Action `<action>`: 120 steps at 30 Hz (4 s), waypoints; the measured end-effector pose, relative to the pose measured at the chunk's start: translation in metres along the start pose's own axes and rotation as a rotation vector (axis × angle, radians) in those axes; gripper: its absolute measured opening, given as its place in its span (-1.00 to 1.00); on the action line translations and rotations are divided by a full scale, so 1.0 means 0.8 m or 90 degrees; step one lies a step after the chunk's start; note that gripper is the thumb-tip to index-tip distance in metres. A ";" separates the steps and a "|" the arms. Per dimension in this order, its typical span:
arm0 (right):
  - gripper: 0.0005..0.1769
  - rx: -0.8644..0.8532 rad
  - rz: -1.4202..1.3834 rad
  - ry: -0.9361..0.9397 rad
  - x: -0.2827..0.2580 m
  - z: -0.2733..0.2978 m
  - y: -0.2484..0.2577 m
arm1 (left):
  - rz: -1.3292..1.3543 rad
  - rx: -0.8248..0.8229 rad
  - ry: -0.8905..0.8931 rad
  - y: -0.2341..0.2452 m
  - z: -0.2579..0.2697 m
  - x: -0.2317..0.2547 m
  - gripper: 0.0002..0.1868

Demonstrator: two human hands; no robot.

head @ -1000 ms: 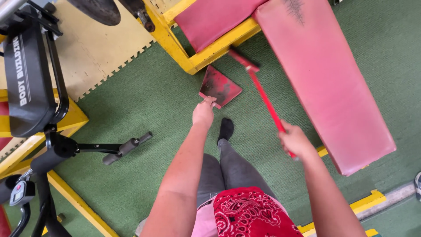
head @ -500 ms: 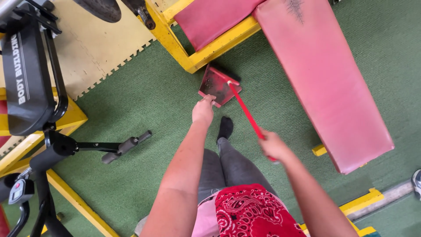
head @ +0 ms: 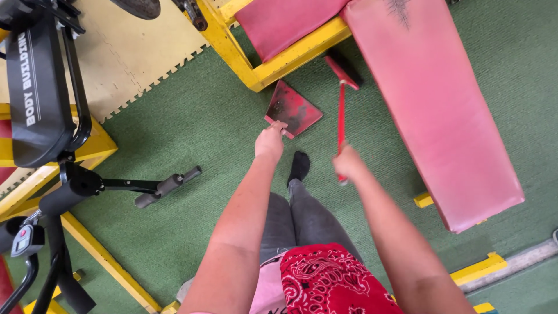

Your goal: Sweeping the floor of a gym using a broom and a dustpan.

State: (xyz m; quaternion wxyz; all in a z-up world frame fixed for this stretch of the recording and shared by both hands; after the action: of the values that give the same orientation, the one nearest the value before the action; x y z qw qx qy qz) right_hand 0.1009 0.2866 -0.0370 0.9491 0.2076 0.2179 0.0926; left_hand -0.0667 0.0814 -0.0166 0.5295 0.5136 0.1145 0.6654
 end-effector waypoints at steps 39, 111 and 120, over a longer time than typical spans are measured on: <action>-0.51 -0.058 -0.126 -0.009 0.018 0.006 0.068 | 0.018 -0.011 0.019 -0.019 0.009 -0.021 -0.82; -0.41 -0.330 0.549 0.279 0.173 0.212 -0.152 | 0.302 0.581 0.424 -0.226 0.570 -0.147 -0.82; -0.23 -0.478 0.333 -0.006 0.119 0.266 -0.013 | 0.346 0.550 0.496 -0.207 0.580 -0.138 -0.56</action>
State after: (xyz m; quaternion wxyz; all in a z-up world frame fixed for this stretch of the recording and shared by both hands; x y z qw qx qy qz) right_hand 0.2828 0.2273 0.0965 0.9044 -0.1023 0.1049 0.4008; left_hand 0.3939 -0.1229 0.0130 0.0069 0.4120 0.4224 0.8074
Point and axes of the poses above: each hand's wrist, its own z-axis away from the middle knuckle, its own y-axis out of the back of the hand, x = y × z, the point moved 6 cm from there along -z, towards the middle knuckle, and after that the axes turned 1 degree about -y, right-handed, at the moved point
